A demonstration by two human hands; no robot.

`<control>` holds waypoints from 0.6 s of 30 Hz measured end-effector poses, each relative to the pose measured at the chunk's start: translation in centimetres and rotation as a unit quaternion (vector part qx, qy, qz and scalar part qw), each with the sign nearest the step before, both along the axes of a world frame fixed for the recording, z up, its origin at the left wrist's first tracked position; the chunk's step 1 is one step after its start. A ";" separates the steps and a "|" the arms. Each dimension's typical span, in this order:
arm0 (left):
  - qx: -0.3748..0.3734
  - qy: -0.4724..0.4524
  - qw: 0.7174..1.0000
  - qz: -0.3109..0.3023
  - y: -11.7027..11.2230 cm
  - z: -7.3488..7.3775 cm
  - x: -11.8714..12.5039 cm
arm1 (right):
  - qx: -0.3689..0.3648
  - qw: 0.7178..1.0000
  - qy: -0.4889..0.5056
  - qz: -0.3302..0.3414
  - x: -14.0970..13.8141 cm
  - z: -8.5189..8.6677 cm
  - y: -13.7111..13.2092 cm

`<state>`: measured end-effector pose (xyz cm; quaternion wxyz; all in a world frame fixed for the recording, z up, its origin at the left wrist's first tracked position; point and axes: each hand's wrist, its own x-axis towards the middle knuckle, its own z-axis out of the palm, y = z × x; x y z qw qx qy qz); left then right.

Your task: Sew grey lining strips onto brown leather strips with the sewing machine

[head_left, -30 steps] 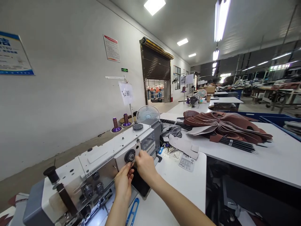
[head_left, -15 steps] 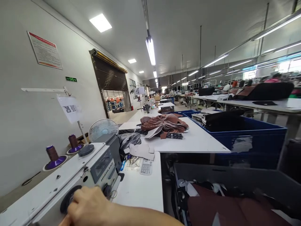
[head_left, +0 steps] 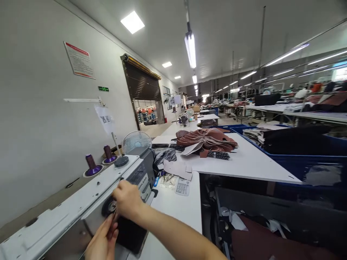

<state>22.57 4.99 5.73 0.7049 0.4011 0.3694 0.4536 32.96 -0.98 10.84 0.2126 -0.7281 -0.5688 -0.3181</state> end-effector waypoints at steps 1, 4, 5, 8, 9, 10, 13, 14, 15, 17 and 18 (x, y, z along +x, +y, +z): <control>-0.042 -0.015 0.999 0.005 -0.5 0.4 0.0 | 0.005 1.000 0.010 -0.008 0.0 0.0 -0.1; -0.126 -0.055 0.990 0.018 -1.6 1.6 0.0 | 0.000 1.000 0.008 0.026 -0.4 -1.1 -0.9; -0.128 -0.061 0.990 0.022 -1.8 1.9 0.0 | -0.005 0.999 0.002 0.048 -0.5 -1.4 -1.0; -0.115 -0.073 0.990 0.021 -2.1 2.2 -0.1 | 0.000 0.997 0.003 0.075 -0.3 -1.6 -0.5; -0.112 -0.073 0.991 0.020 -2.1 2.2 -0.1 | 0.009 0.998 0.012 0.062 0.0 -1.4 -0.1; -0.112 -0.071 0.991 0.018 -2.0 2.2 -0.2 | 0.020 0.999 0.023 0.043 0.2 -1.3 0.1; -0.115 -0.057 0.992 0.016 -1.8 1.9 -0.2 | 0.034 0.999 0.036 0.000 0.6 -1.6 0.1; -0.115 -0.054 0.992 0.016 -1.8 1.8 -0.1 | 0.030 0.999 0.028 0.006 0.4 -1.9 -0.1; -0.113 -0.054 0.992 0.016 -1.7 1.6 -0.1 | 0.022 0.999 0.015 0.022 0.1 -2.2 -0.4; -0.090 -0.051 0.994 0.023 -1.6 1.3 0.0 | 0.003 0.997 -0.017 0.072 -0.5 -2.5 -0.7; -0.067 -0.046 0.996 0.027 -1.5 1.2 0.0 | -0.003 0.995 -0.030 0.094 -0.7 -2.3 -0.6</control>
